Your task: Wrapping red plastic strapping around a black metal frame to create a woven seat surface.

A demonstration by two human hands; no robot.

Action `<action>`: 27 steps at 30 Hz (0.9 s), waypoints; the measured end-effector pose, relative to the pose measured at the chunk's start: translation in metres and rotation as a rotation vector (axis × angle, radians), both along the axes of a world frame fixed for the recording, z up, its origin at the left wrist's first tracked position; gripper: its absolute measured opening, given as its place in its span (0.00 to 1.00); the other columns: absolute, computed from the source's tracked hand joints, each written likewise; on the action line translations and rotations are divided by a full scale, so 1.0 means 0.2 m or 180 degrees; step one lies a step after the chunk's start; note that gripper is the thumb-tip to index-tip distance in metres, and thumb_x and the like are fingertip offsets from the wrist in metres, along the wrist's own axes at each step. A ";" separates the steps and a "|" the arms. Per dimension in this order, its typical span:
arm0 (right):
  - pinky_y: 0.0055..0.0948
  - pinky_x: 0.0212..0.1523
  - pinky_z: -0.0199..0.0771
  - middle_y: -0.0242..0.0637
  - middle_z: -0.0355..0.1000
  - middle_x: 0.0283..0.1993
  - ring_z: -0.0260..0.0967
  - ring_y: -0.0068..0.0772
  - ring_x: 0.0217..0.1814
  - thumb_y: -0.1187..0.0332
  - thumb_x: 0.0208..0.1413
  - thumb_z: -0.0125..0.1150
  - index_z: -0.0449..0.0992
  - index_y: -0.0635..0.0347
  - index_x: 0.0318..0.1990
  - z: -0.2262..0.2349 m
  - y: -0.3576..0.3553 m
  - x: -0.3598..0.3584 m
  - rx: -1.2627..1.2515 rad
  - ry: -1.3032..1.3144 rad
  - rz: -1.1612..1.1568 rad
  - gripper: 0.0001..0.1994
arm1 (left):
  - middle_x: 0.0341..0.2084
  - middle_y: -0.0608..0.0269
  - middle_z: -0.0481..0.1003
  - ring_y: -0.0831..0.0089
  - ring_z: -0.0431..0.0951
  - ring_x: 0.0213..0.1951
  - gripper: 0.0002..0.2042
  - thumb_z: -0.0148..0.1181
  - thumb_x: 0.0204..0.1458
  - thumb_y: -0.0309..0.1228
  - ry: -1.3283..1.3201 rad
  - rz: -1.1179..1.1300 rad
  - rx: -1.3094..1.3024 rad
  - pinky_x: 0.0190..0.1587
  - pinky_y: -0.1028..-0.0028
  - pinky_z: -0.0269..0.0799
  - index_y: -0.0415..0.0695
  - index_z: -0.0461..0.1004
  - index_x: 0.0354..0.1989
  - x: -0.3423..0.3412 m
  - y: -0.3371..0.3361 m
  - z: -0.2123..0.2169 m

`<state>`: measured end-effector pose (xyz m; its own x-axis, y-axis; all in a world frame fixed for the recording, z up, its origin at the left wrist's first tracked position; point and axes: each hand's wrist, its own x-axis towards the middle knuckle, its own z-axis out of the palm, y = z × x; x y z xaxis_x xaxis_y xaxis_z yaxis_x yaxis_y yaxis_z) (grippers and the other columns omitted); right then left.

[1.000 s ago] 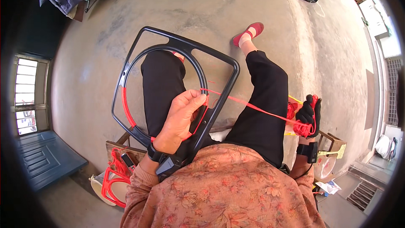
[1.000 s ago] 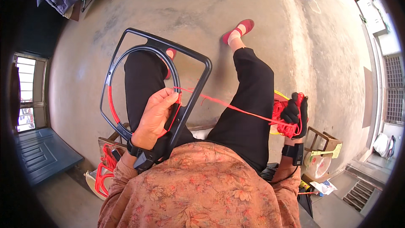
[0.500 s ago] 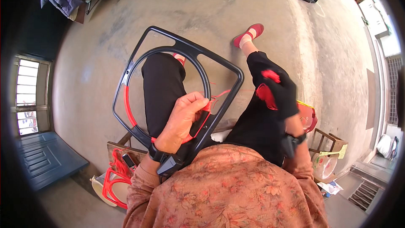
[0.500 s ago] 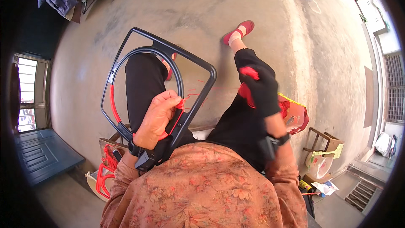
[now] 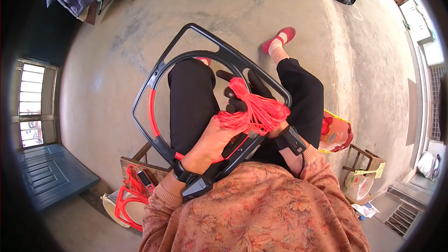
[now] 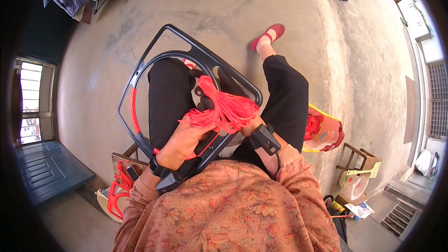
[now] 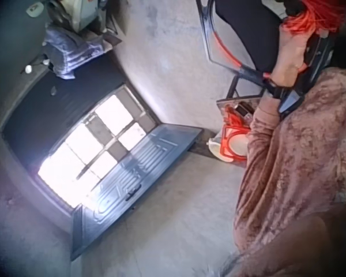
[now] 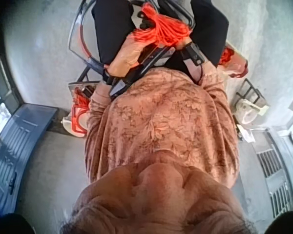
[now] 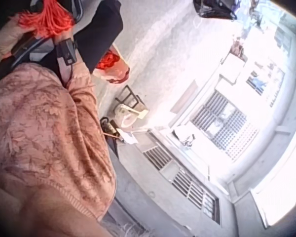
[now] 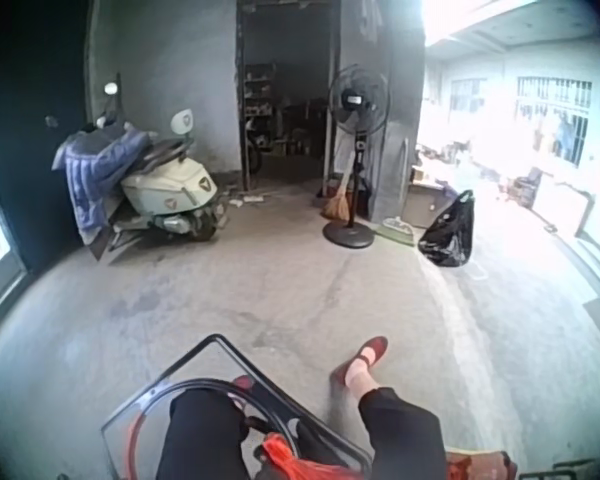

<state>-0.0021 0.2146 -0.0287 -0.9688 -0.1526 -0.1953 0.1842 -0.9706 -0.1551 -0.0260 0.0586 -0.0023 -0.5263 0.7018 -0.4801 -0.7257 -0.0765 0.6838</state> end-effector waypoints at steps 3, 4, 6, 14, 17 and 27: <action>0.30 0.41 0.71 0.36 0.68 0.38 0.68 0.28 0.36 0.58 0.60 0.55 0.59 0.67 0.61 -0.03 0.00 0.02 0.0125 0.0515 0.0060 0.28 | 0.35 0.66 0.78 0.80 0.79 0.34 0.08 0.61 0.52 0.24 0.0124 -0.0223 0.0195 0.37 0.78 0.76 0.39 0.76 0.40 -0.01 0.00 -0.02; 0.30 0.41 0.71 0.36 0.68 0.39 0.68 0.28 0.37 0.59 0.59 0.55 0.59 0.67 0.62 -0.02 0.01 0.02 0.0218 0.0535 0.0078 0.28 | 0.33 0.67 0.79 0.80 0.79 0.32 0.08 0.62 0.52 0.24 0.0030 -0.0306 0.0175 0.35 0.79 0.77 0.38 0.76 0.40 -0.01 0.00 0.01; 0.30 0.43 0.71 0.37 0.68 0.39 0.68 0.29 0.37 0.59 0.59 0.56 0.58 0.68 0.62 0.03 0.03 0.04 0.0419 0.0567 0.0099 0.29 | 0.33 0.66 0.79 0.80 0.79 0.33 0.08 0.61 0.53 0.24 0.0024 -0.0237 0.0048 0.34 0.79 0.77 0.37 0.76 0.41 -0.02 -0.01 -0.01; 0.30 0.54 0.68 0.38 0.70 0.49 0.68 0.29 0.50 0.66 0.62 0.52 0.67 0.63 0.55 -0.12 0.22 0.25 0.1293 -0.0507 -0.1262 0.17 | 0.22 0.72 0.74 0.87 0.74 0.23 0.07 0.58 0.57 0.31 -0.0034 -0.0125 -0.0046 0.26 0.86 0.69 0.40 0.76 0.32 -0.07 -0.05 0.04; 0.27 0.47 0.70 0.38 0.70 0.47 0.69 0.30 0.45 0.65 0.63 0.49 0.66 0.64 0.55 -0.06 0.42 0.37 0.2426 -0.0590 -0.2025 0.17 | 0.25 0.68 0.74 0.83 0.74 0.26 0.07 0.57 0.57 0.31 -0.0070 -0.0082 -0.0068 0.29 0.81 0.75 0.39 0.75 0.32 -0.08 -0.07 0.04; 0.18 0.24 0.63 0.30 0.67 0.29 0.63 0.22 0.25 0.58 0.64 0.49 0.70 0.59 0.52 -0.12 0.81 0.98 0.1357 -0.0641 -0.2056 0.17 | 0.23 0.69 0.73 0.82 0.74 0.26 0.05 0.56 0.58 0.29 -0.0191 0.0066 -0.0063 0.32 0.80 0.75 0.42 0.72 0.34 -0.08 -0.04 0.03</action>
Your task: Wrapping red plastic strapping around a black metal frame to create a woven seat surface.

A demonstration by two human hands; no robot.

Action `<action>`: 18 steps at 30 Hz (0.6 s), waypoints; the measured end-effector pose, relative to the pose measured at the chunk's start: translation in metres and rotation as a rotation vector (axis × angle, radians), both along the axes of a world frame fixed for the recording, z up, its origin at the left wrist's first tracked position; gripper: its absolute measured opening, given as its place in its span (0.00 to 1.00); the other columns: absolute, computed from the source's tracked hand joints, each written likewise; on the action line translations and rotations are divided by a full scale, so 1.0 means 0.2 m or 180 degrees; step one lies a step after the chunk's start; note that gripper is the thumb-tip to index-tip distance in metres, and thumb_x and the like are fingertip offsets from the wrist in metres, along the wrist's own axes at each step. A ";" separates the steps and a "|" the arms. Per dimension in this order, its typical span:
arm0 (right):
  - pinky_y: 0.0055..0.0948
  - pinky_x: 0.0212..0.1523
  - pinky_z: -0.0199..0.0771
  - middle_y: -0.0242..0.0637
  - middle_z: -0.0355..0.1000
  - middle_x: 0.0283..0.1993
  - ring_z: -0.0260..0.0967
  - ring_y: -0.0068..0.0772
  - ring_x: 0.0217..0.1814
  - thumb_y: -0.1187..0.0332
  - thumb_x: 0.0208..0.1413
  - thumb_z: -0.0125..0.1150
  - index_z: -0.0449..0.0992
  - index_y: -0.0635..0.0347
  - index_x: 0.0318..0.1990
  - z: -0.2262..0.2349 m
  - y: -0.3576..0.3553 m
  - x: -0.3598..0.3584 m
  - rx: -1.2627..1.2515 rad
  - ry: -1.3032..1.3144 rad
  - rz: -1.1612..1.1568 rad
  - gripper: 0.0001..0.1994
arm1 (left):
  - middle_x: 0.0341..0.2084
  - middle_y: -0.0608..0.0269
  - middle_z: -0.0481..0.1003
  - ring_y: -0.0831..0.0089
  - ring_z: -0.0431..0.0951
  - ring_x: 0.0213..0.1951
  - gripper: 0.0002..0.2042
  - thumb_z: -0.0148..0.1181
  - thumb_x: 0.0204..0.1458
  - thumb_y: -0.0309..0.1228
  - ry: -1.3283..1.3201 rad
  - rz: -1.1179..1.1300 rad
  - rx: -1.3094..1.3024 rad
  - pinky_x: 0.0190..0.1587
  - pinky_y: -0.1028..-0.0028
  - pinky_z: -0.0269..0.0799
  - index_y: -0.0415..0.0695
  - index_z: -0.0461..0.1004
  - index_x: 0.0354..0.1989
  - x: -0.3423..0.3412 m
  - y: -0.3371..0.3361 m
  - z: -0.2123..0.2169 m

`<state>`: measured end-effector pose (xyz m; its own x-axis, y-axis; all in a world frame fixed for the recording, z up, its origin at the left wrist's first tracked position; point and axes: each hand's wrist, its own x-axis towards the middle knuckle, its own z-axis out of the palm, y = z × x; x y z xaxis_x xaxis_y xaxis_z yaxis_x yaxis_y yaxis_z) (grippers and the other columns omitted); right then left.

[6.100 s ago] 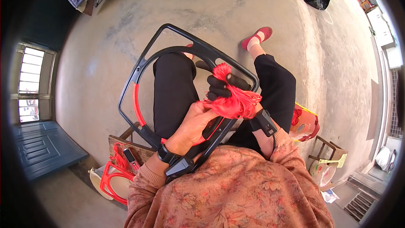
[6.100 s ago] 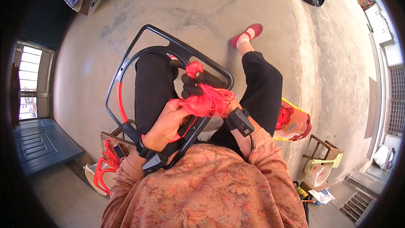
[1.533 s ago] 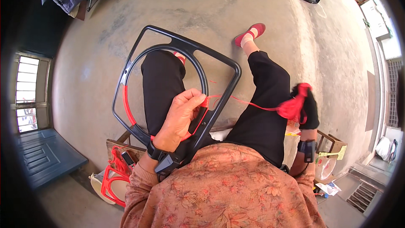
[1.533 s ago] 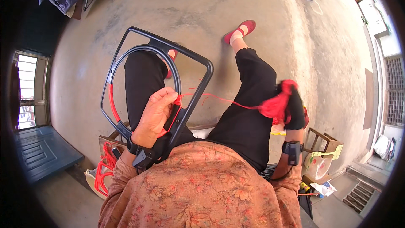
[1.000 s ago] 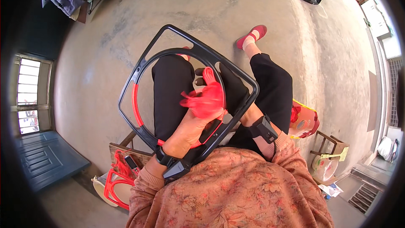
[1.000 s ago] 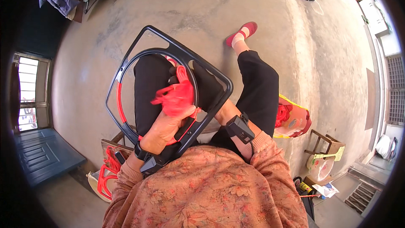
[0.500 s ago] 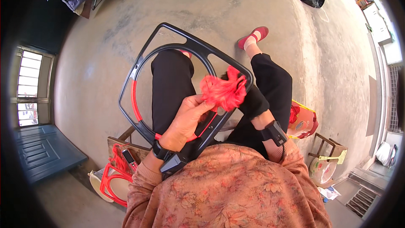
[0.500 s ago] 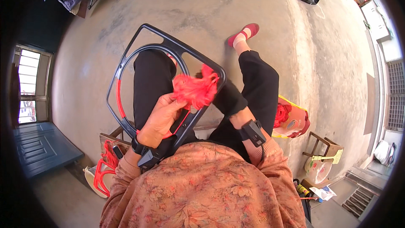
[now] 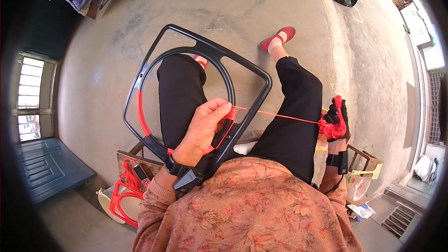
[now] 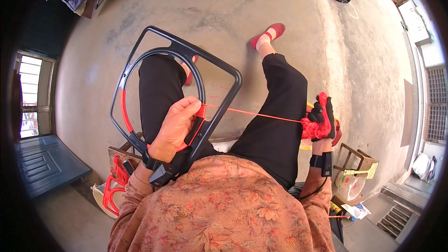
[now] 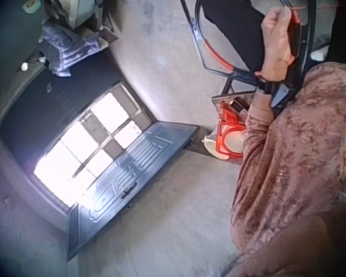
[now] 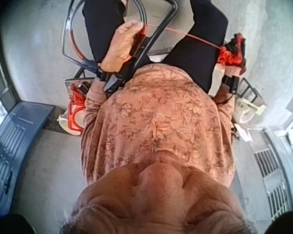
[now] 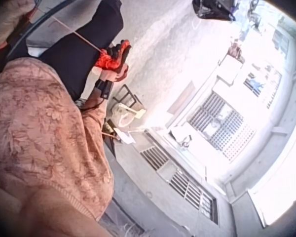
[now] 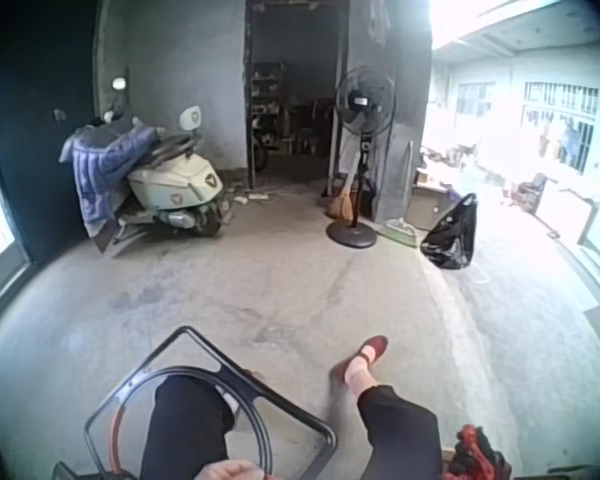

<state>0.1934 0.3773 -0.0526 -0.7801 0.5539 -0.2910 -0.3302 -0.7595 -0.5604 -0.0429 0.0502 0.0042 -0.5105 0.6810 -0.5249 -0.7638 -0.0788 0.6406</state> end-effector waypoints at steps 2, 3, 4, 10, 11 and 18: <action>0.20 0.27 0.67 0.30 0.69 0.29 0.65 0.22 0.26 0.56 0.62 0.53 0.71 0.58 0.51 0.05 -0.06 -0.12 0.0419 -0.1337 -0.0495 0.17 | 0.23 0.69 0.74 0.81 0.75 0.25 0.04 0.55 0.58 0.28 -0.0008 0.0040 -0.0011 0.31 0.80 0.74 0.42 0.72 0.33 0.00 -0.02 -0.01; 0.21 0.30 0.69 0.30 0.71 0.31 0.67 0.22 0.28 0.57 0.59 0.57 0.73 0.57 0.50 0.08 -0.11 -0.21 0.0671 -0.1500 -0.0450 0.17 | 0.23 0.69 0.74 0.81 0.75 0.25 0.04 0.55 0.58 0.28 0.0006 0.0066 -0.0024 0.31 0.80 0.74 0.42 0.72 0.33 0.01 -0.03 -0.01; 0.23 0.34 0.71 0.29 0.73 0.32 0.69 0.22 0.30 0.58 0.57 0.61 0.74 0.57 0.48 0.09 -0.14 -0.30 0.0916 -0.1645 -0.0464 0.16 | 0.23 0.69 0.74 0.81 0.75 0.25 0.04 0.55 0.57 0.28 0.0043 -0.0024 0.0007 0.31 0.80 0.75 0.42 0.72 0.32 0.01 -0.02 -0.02; 0.23 0.42 0.72 0.33 0.75 0.38 0.72 0.25 0.39 0.74 0.50 0.63 0.75 0.64 0.46 0.07 -0.53 -0.79 0.2846 -0.1228 0.0181 0.14 | 0.23 0.69 0.74 0.81 0.75 0.25 0.06 0.54 0.58 0.29 0.0003 -0.0430 0.0095 0.31 0.80 0.75 0.41 0.73 0.32 0.03 0.02 -0.02; 0.24 0.44 0.72 0.34 0.75 0.39 0.72 0.25 0.40 0.74 0.51 0.63 0.74 0.64 0.46 0.03 -0.57 -0.87 0.2979 -0.0992 0.0061 0.14 | 0.24 0.69 0.74 0.82 0.75 0.25 0.06 0.54 0.58 0.29 -0.0035 -0.0464 0.0064 0.31 0.80 0.75 0.41 0.73 0.32 0.04 0.02 -0.01; 0.25 0.44 0.73 0.38 0.72 0.49 0.72 0.28 0.42 0.63 0.61 0.54 0.70 0.64 0.53 0.29 -0.82 -1.00 -0.0326 -0.0418 0.1906 0.17 | 0.32 0.70 0.75 0.82 0.76 0.33 0.08 0.59 0.56 0.30 -0.0147 0.0004 -0.0031 0.36 0.80 0.74 0.40 0.74 0.40 0.08 0.04 0.02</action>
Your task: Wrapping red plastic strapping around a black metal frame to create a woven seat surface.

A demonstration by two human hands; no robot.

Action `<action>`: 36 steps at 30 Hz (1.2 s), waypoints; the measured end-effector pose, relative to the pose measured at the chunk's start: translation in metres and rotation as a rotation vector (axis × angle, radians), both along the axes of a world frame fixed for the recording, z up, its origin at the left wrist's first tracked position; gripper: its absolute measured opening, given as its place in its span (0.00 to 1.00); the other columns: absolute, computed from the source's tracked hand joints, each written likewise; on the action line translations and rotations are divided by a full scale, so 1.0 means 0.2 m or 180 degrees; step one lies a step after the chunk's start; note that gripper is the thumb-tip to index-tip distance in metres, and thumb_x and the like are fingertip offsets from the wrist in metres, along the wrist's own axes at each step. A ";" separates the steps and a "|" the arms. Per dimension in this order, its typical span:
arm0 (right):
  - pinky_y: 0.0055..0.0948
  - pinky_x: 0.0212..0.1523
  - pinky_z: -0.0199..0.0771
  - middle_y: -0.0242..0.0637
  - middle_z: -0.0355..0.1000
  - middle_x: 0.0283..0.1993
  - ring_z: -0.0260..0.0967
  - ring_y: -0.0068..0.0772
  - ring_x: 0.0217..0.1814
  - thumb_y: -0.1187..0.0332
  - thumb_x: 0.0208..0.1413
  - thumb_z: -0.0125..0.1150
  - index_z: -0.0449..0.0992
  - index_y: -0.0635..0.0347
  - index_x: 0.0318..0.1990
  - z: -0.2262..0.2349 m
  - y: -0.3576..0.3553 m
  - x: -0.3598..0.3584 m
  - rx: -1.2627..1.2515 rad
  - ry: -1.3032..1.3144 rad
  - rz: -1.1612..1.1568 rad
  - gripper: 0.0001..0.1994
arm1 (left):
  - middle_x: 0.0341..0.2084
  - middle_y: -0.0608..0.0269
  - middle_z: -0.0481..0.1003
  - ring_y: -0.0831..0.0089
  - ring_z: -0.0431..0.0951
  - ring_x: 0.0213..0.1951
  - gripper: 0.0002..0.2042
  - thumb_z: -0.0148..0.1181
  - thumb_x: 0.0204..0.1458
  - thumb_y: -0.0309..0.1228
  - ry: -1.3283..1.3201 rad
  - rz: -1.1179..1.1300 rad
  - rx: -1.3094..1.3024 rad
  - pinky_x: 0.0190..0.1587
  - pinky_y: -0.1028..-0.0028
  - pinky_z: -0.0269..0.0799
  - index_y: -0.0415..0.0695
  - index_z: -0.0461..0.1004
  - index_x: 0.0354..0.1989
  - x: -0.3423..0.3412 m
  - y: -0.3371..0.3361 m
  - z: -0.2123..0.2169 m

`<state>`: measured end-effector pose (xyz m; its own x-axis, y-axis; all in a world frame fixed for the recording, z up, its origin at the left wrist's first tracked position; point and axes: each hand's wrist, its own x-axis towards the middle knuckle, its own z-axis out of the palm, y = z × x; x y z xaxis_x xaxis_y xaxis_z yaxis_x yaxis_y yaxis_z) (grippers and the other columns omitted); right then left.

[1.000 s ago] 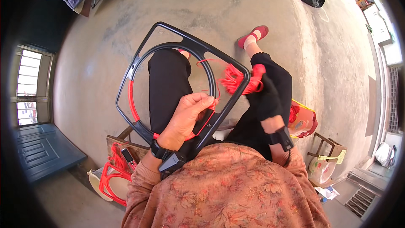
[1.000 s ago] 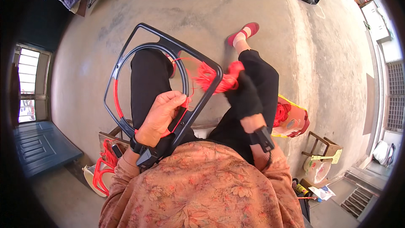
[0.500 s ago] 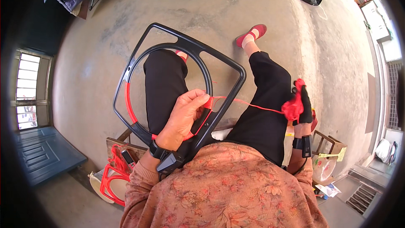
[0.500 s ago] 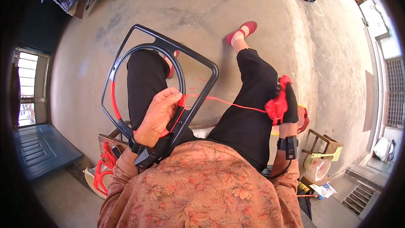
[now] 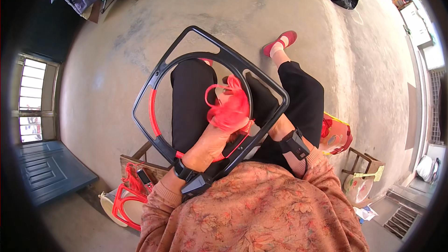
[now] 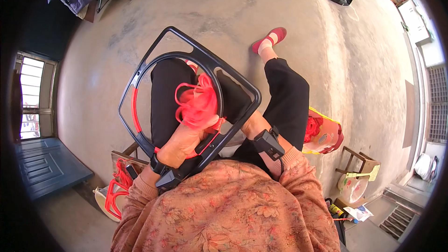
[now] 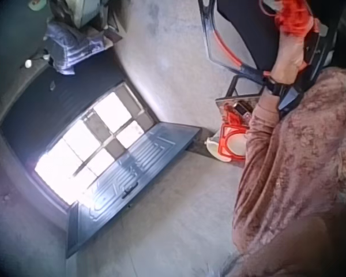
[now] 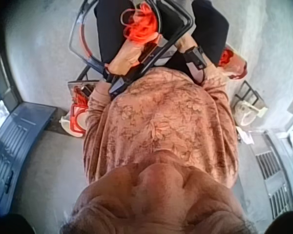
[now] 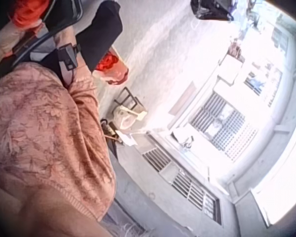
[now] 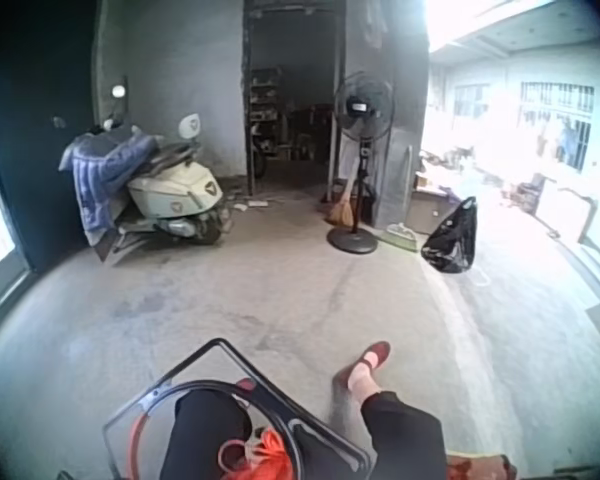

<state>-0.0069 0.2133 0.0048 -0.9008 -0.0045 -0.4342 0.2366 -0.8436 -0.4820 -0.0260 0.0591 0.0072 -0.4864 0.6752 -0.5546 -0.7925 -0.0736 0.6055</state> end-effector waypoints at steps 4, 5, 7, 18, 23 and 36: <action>0.32 0.40 0.75 0.44 0.68 0.54 0.73 0.33 0.40 0.61 0.60 0.55 0.61 0.62 0.60 -0.09 0.01 0.04 -0.1201 0.1002 0.0166 0.24 | 0.38 0.64 0.77 0.76 0.79 0.39 0.09 0.57 0.55 0.25 0.0161 -0.0242 0.0185 0.43 0.74 0.77 0.38 0.74 0.44 -0.03 -0.04 -0.06; 0.34 0.41 0.76 0.46 0.68 0.54 0.73 0.34 0.40 0.62 0.60 0.56 0.60 0.62 0.61 -0.09 0.01 0.03 -0.1238 0.1190 0.0194 0.25 | 0.37 0.64 0.77 0.77 0.79 0.39 0.08 0.57 0.56 0.25 0.0236 -0.0319 0.0149 0.42 0.74 0.77 0.38 0.74 0.43 -0.03 -0.05 -0.09; 0.36 0.42 0.77 0.48 0.68 0.53 0.73 0.37 0.41 0.63 0.59 0.57 0.60 0.62 0.61 -0.05 0.01 0.05 -0.0699 0.1025 0.0031 0.25 | 0.35 0.64 0.78 0.77 0.79 0.37 0.07 0.57 0.56 0.25 0.0317 -0.0303 0.0085 0.40 0.76 0.77 0.38 0.75 0.41 -0.03 -0.06 -0.11; 0.26 0.33 0.70 0.35 0.70 0.34 0.68 0.27 0.30 0.57 0.64 0.47 0.69 0.62 0.49 -0.32 0.55 0.66 0.0469 -0.0134 -0.1593 0.17 | 0.23 0.70 0.74 0.84 0.74 0.25 0.08 0.56 0.58 0.31 0.0246 -0.0179 0.0038 0.28 0.83 0.72 0.40 0.75 0.33 -0.07 -0.06 -0.01; 0.21 0.24 0.61 0.29 0.59 0.26 0.57 0.19 0.20 0.59 0.67 0.43 0.67 0.62 0.48 -0.18 0.66 0.96 -0.0408 0.0662 -0.1882 0.15 | 0.23 0.72 0.73 0.86 0.73 0.23 0.07 0.56 0.58 0.32 0.0218 -0.0057 0.0076 0.26 0.84 0.72 0.42 0.75 0.32 -0.07 -0.06 -0.01; 0.24 0.41 0.70 0.32 0.75 0.39 0.70 0.20 0.39 0.69 0.53 0.62 0.75 0.63 0.49 -0.26 0.32 0.27 0.3815 -0.0607 -0.1124 0.15 | 0.23 0.70 0.74 0.83 0.74 0.24 0.06 0.55 0.58 0.30 0.0268 -0.0342 0.0030 0.27 0.83 0.72 0.43 0.73 0.30 -0.06 -0.04 -0.05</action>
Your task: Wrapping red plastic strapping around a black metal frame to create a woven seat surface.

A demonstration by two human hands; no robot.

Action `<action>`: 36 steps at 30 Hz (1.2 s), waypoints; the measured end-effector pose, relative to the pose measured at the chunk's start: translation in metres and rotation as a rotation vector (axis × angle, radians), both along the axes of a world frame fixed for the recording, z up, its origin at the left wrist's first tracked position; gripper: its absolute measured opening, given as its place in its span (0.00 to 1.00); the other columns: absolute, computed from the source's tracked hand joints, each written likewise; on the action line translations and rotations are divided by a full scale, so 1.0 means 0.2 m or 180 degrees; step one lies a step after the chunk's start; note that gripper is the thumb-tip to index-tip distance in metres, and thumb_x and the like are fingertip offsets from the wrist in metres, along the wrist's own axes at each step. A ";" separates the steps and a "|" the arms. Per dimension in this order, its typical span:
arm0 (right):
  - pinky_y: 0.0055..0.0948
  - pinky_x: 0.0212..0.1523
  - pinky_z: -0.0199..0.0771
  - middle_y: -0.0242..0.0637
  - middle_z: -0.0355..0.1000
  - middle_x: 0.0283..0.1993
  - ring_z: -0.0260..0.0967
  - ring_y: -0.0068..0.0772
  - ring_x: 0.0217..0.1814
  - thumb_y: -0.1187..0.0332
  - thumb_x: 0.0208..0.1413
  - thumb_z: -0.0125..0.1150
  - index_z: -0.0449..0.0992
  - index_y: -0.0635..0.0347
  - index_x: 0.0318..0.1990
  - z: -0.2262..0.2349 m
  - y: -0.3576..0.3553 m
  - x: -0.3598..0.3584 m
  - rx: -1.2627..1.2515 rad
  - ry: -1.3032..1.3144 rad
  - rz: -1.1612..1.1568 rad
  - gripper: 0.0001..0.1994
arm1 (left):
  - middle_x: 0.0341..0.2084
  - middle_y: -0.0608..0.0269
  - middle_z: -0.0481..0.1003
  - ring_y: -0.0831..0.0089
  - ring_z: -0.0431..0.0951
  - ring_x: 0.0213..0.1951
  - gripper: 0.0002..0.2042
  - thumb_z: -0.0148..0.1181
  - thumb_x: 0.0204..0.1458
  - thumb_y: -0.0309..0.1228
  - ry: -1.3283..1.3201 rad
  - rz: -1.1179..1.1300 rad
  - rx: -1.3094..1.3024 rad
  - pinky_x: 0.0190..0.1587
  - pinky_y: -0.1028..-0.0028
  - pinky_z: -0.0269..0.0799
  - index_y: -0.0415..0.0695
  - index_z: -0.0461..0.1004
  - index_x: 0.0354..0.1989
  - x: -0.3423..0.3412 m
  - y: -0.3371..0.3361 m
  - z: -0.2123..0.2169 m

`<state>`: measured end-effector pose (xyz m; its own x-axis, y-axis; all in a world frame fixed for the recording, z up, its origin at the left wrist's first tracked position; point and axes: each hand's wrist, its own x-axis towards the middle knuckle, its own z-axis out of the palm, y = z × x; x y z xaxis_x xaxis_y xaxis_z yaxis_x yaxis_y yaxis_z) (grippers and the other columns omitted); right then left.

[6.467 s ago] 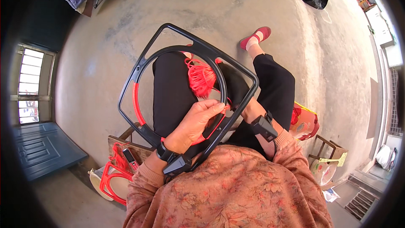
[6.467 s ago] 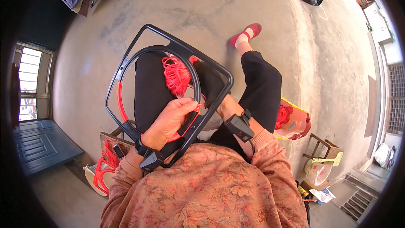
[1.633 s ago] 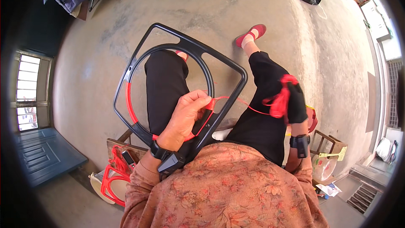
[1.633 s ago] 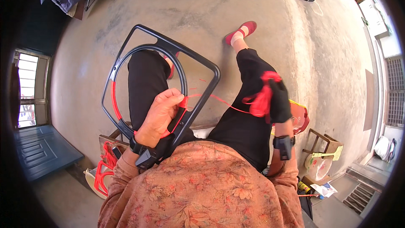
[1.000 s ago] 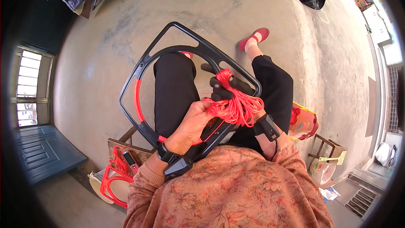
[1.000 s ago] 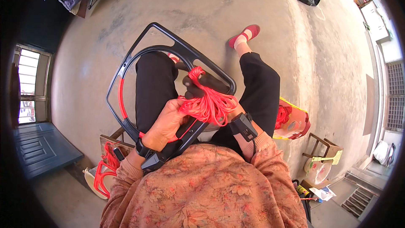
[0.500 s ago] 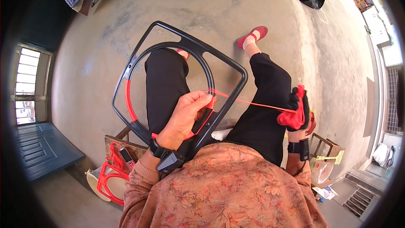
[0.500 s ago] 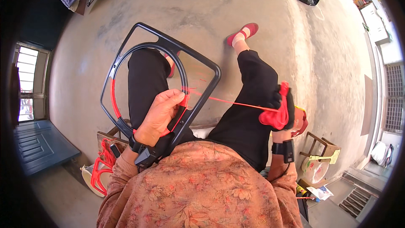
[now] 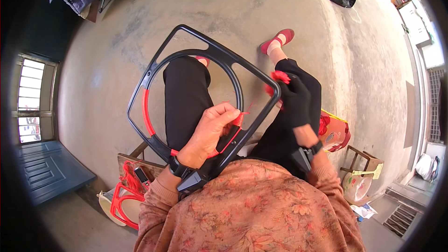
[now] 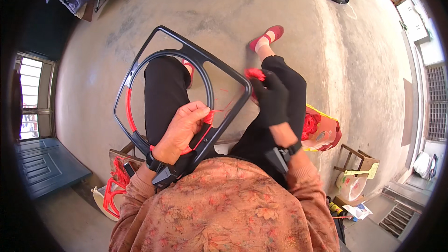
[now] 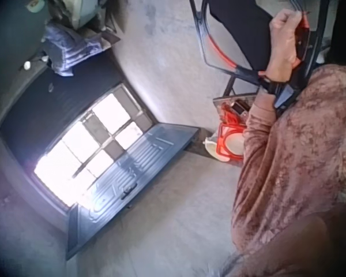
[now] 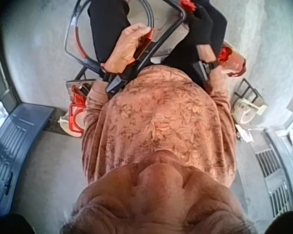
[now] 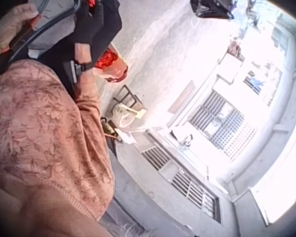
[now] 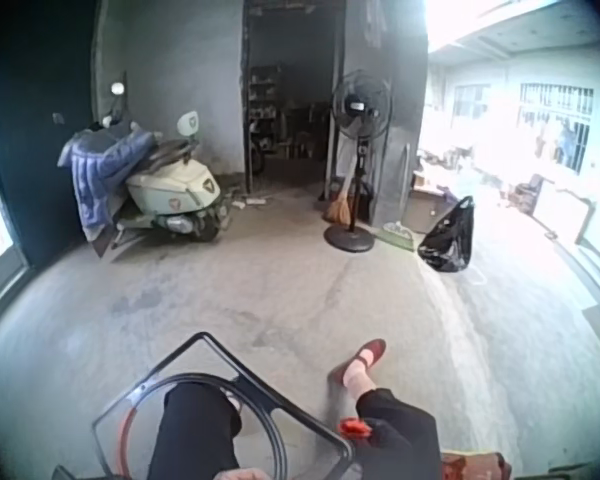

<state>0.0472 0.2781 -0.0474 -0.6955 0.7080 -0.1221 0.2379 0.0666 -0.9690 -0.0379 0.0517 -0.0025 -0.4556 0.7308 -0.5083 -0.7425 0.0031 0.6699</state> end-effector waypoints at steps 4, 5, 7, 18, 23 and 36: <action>0.23 0.48 0.68 0.33 0.71 0.48 0.68 0.21 0.47 0.71 0.58 0.56 0.69 0.63 0.54 -0.07 -0.27 -0.16 -0.1457 0.0809 0.0569 0.17 | 0.24 0.70 0.74 0.84 0.74 0.24 0.06 0.55 0.58 0.30 -0.0142 -0.0101 0.0004 0.27 0.83 0.72 0.42 0.74 0.32 0.02 0.01 0.01; 0.23 0.51 0.68 0.35 0.70 0.51 0.66 0.21 0.51 0.71 0.61 0.51 0.68 0.64 0.56 0.03 -0.29 -0.21 -0.1120 0.0553 0.1264 0.16 | 0.24 0.70 0.74 0.84 0.74 0.25 0.06 0.55 0.58 0.30 -0.0232 -0.0060 0.0041 0.28 0.83 0.72 0.42 0.74 0.33 0.03 0.00 0.03; 0.24 0.49 0.68 0.36 0.70 0.50 0.66 0.23 0.50 0.69 0.61 0.51 0.67 0.66 0.57 0.05 -0.33 -0.24 -0.1559 0.0865 0.1717 0.18 | 0.29 0.68 0.76 0.81 0.76 0.31 0.05 0.57 0.57 0.29 -0.0242 -0.0081 0.0079 0.34 0.80 0.75 0.42 0.75 0.38 0.03 -0.01 -0.02; 0.33 0.50 0.70 0.37 0.69 0.39 0.70 0.30 0.40 0.62 0.56 0.59 0.65 0.68 0.56 0.23 -0.28 -0.22 -0.3838 0.1017 0.1403 0.24 | 0.30 0.73 0.77 0.87 0.74 0.29 0.08 0.58 0.56 0.28 0.0153 0.0446 0.0007 0.28 0.85 0.68 0.42 0.76 0.42 0.05 0.00 -0.04; 0.31 0.55 0.68 0.39 0.70 0.49 0.68 0.31 0.51 0.64 0.62 0.51 0.68 0.64 0.53 -0.03 -0.09 0.02 -0.3265 0.1720 0.0639 0.16 | 0.26 0.72 0.75 0.87 0.73 0.25 0.08 0.57 0.57 0.31 -0.0007 0.0363 -0.0032 0.26 0.86 0.69 0.40 0.77 0.37 0.01 0.00 0.03; 0.22 0.43 0.69 0.33 0.71 0.45 0.69 0.21 0.41 0.60 0.63 0.51 0.71 0.62 0.52 0.03 0.30 0.54 -0.1794 0.0951 -0.0122 0.17 | 0.22 0.73 0.74 0.87 0.73 0.22 0.07 0.56 0.58 0.32 -0.0006 0.0335 -0.0073 0.23 0.86 0.70 0.44 0.74 0.31 0.00 0.01 0.01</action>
<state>0.1553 0.3380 -0.0412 -0.7326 0.6169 -0.2877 -0.0560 -0.4759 -0.8777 -0.0380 0.0531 0.0004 -0.5282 0.6671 -0.5253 -0.7408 -0.0598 0.6690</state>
